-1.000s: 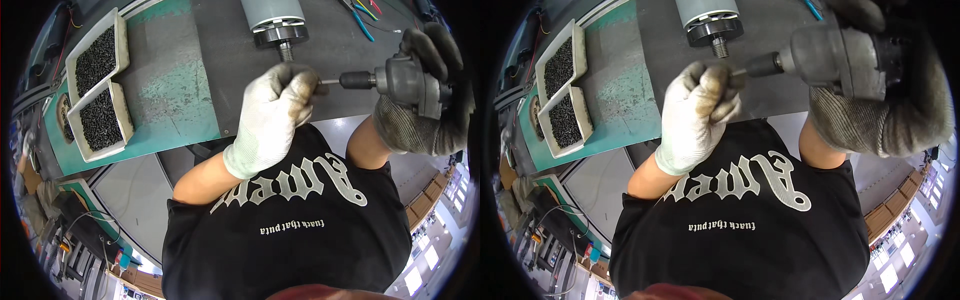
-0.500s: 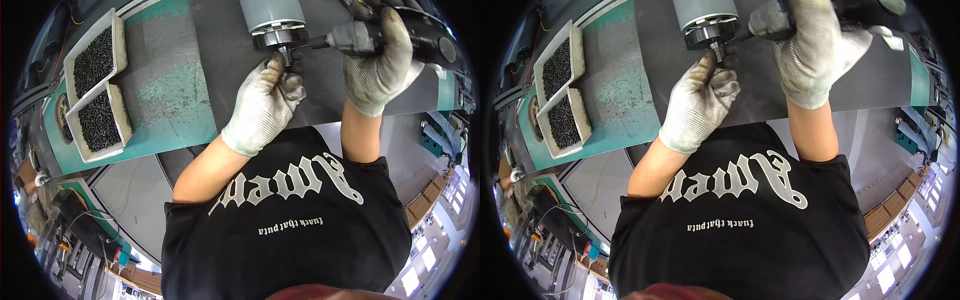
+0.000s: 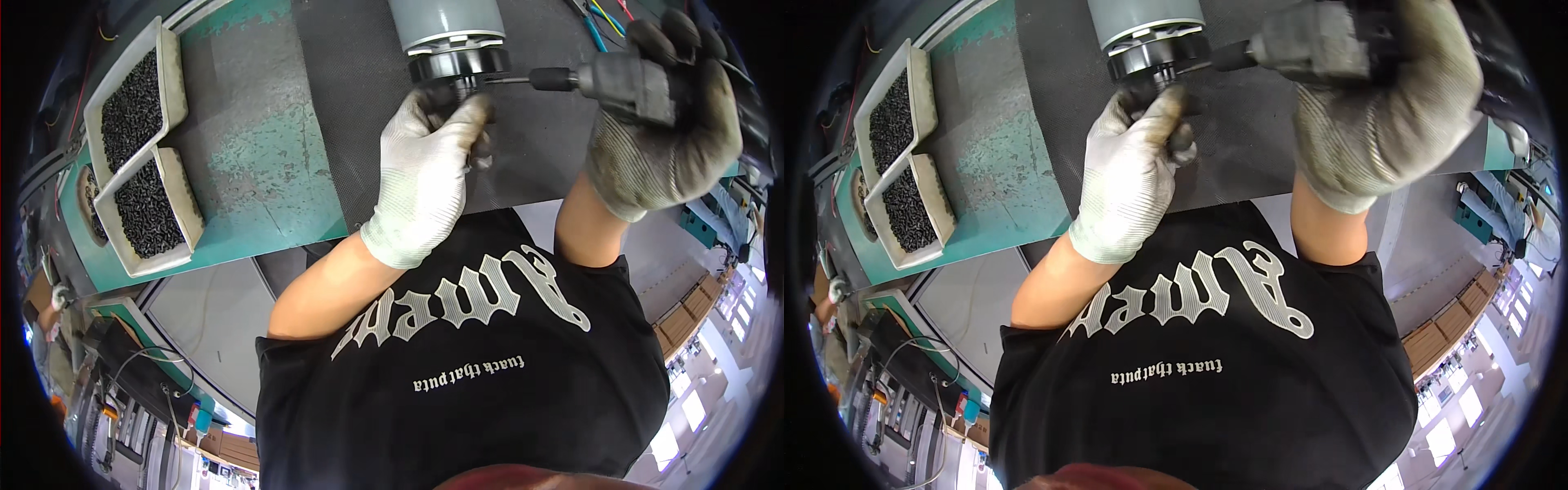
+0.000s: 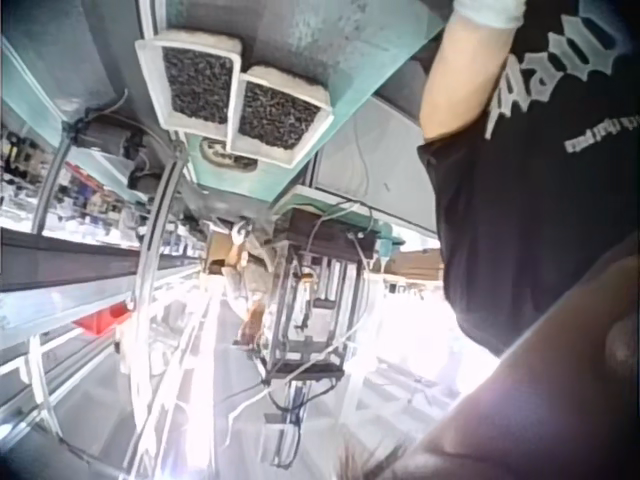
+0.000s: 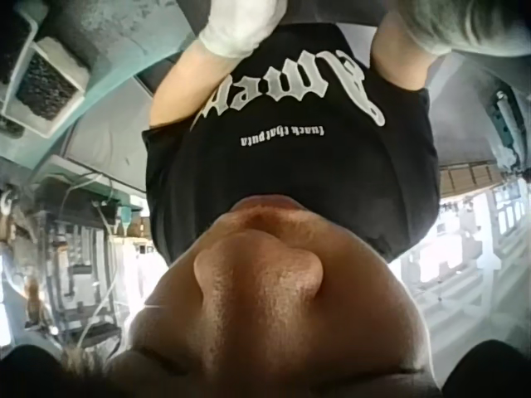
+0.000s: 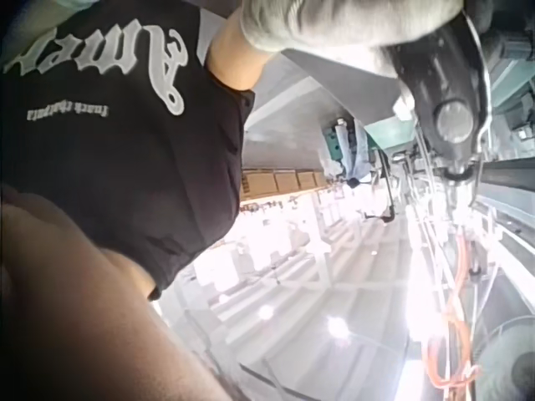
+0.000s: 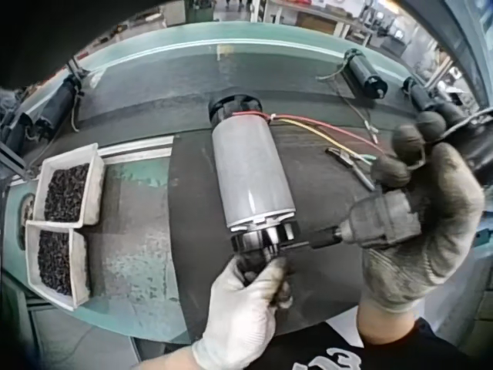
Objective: Assembling electric motors by attaching fans and electronic components using hand tools on a production line.
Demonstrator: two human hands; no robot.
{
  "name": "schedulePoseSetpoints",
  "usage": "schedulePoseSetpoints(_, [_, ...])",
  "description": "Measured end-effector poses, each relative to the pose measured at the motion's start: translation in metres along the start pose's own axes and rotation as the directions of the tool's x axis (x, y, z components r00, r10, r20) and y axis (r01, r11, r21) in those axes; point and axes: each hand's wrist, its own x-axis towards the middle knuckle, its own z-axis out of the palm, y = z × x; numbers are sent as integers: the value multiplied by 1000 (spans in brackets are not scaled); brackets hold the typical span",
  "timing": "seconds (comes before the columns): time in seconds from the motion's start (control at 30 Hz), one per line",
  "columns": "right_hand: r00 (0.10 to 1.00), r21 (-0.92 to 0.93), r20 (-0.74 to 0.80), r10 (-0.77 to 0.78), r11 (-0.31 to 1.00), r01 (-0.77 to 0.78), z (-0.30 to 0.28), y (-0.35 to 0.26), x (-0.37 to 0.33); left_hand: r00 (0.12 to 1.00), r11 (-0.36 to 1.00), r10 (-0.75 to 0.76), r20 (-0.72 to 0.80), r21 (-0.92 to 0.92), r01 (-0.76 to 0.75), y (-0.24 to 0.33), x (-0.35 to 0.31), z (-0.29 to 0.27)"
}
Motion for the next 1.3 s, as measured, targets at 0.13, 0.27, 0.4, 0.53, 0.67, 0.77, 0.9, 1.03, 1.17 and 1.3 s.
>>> schedulePoseSetpoints(0.13, [1000,298,2,15,954,-15,6,7,-4,995,952,9,95,-305,20,-1,1,1])
schedulePoseSetpoints(0.27, [1000,318,8,5,948,-7,3,5,-2,978,847,64,200,-530,53,-6,5,-11])
schedulePoseSetpoints(0.4, [999,181,46,9,983,-17,21,14,-5,993,933,71,94,-358,-33,-8,8,-5])
schedulePoseSetpoints(0.53, [996,53,87,21,998,-25,38,23,-14,997,973,82,-4,-214,-81,-3,5,-1])
schedulePoseSetpoints(0.67, [992,-70,122,38,997,-30,49,27,-22,997,974,80,-11,-213,-81,-4,4,0])
schedulePoseSetpoints(0.77, [988,-165,143,53,986,-29,42,27,-19,998,979,57,0,-196,-56,-3,4,-3])
schedulePoseSetpoints(0.9, [984,-284,164,74,958,-25,44,34,-22,1000,988,19,18,-153,-16,-3,4,-7])
schedulePoseSetpoints(1.03, [977,-380,195,84,925,-4,44,34,-26,998,978,52,33,-203,-44,-5,6,-8])
schedulePoseSetpoints(1.17, [969,-458,240,53,887,65,46,29,-23,996,961,87,34,-265,-75,-2,9,-4])
schedulePoseSetpoints(1.3, [909,-643,380,-170,658,392,1,17,-12,992,992,118,-44,-29,-120,8,-2,-3])
